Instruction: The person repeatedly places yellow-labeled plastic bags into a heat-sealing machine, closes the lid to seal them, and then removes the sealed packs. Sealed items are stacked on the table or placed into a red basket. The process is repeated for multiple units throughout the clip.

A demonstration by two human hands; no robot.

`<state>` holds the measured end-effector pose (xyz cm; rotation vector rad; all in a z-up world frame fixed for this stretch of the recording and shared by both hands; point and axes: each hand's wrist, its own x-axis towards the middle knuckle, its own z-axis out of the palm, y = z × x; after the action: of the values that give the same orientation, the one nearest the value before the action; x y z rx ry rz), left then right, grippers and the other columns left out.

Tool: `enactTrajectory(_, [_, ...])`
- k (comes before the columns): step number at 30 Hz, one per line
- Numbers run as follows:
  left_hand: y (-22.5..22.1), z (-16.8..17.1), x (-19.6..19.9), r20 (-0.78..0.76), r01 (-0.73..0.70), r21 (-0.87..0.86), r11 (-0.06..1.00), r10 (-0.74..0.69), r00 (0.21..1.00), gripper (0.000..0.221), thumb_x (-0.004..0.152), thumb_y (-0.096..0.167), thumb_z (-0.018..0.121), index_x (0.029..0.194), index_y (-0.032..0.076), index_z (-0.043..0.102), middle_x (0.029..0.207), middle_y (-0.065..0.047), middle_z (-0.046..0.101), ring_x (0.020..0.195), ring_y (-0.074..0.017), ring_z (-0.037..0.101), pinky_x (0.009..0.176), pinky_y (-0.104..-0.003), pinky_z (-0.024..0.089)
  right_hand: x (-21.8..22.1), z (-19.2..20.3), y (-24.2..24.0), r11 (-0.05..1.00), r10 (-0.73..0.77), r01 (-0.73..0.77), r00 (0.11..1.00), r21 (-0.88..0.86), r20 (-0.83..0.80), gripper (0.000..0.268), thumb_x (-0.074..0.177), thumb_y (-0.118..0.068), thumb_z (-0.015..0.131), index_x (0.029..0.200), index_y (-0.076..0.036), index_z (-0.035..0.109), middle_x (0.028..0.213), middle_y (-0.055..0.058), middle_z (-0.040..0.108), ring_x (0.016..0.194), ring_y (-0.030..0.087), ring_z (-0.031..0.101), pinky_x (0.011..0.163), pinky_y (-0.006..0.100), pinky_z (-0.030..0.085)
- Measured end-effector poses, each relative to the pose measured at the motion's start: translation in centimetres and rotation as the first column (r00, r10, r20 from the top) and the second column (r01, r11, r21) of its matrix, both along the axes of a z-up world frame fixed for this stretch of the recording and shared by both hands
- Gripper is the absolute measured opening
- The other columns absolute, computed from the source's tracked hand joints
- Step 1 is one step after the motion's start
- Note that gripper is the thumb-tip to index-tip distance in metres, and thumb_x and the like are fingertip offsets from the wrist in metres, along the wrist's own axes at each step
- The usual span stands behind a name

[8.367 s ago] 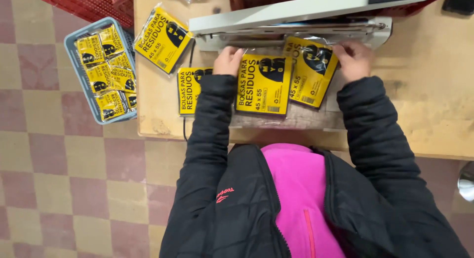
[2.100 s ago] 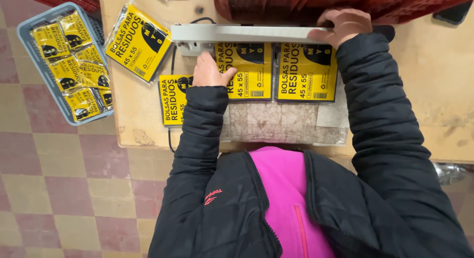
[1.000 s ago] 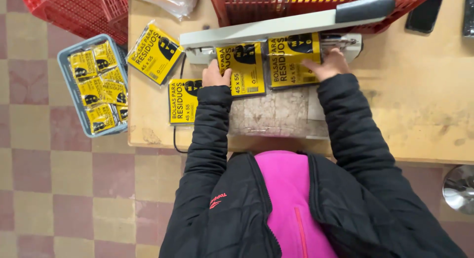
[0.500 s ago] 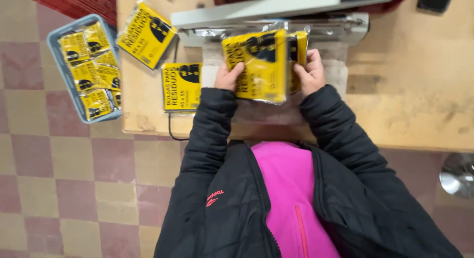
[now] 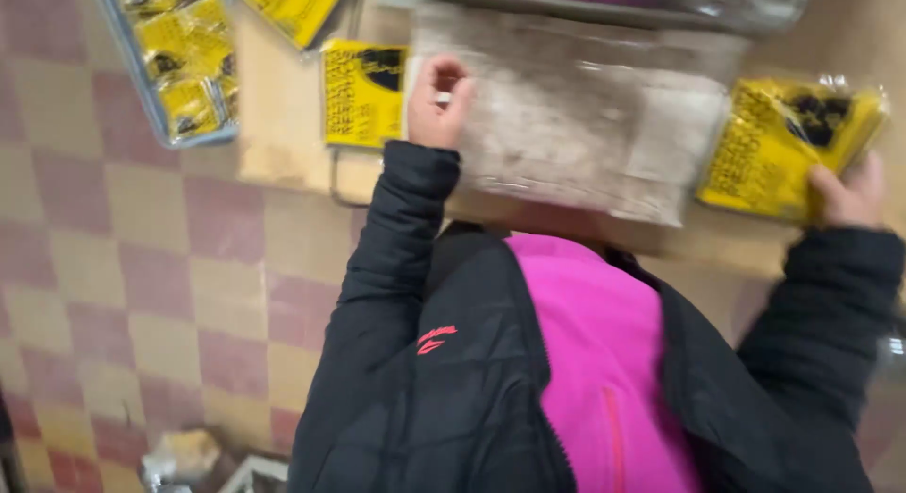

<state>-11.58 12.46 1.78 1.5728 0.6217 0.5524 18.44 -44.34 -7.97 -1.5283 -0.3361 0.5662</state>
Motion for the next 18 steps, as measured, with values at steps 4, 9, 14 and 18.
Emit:
enactTrajectory(4, [10.4, -6.3, -6.8, -0.241, -0.211, 0.63, 0.747, 0.446, 0.862, 0.05, 0.079, 0.023, 0.088, 0.117, 0.005, 0.06, 0.109, -0.013, 0.065, 0.101, -0.0311, 0.062, 0.088, -0.044, 0.052, 1.3, -5.4, -1.1, 0.894, -0.055, 0.109, 0.989, -0.434, 0.135, 0.038, 0.101, 0.003, 0.066, 0.137, 0.003, 0.053, 0.119, 0.011, 0.066, 0.107, 0.025, 0.065, 0.094, 0.04, 0.055])
enactTrajectory(9, [15.4, -6.6, -7.0, -0.587, -0.112, 0.665, 0.739, 0.609, 0.533, 0.088, 0.051, 0.038, 0.102, 0.116, -0.002, 0.058, 0.115, -0.021, 0.062, 0.105, -0.0457, 0.056, 0.085, -0.054, 0.048, 1.2, -5.3, 2.9, 0.756, -0.002, 0.265, 0.915, -0.598, 0.402, 0.022, 0.103, 0.002, 0.064, 0.124, 0.004, 0.057, 0.111, 0.014, 0.068, 0.097, 0.027, 0.067, 0.084, 0.042, 0.056])
enactTrajectory(14, [18.4, -12.8, -8.4, -0.581, -0.109, 0.076, 0.991, 0.133, 0.803, 0.057, 0.071, 0.025, 0.087, 0.119, 0.006, 0.064, 0.107, -0.011, 0.077, 0.099, -0.0249, 0.076, 0.088, -0.036, 0.058, -0.7, 1.3, 11.9, 0.809, 0.104, 0.359, 0.692, -0.466, 0.714, 0.024, 0.101, 0.0, 0.072, 0.122, 0.005, 0.06, 0.111, 0.013, 0.066, 0.096, 0.021, 0.066, 0.093, 0.036, 0.058])
enactTrajectory(18, [17.3, -9.3, -8.9, -0.351, -0.055, 0.315, 0.947, 0.17, 0.921, 0.053, 0.078, 0.018, 0.087, 0.124, 0.004, 0.065, 0.11, -0.015, 0.077, 0.099, -0.0266, 0.073, 0.087, -0.036, 0.057, -10.7, 13.6, 31.2, 0.935, 0.219, 0.075, 0.644, -0.346, 0.733, 0.017, 0.098, 0.003, 0.068, 0.114, 0.001, 0.061, 0.107, 0.012, 0.058, 0.088, 0.017, 0.059, 0.084, 0.027, 0.051])
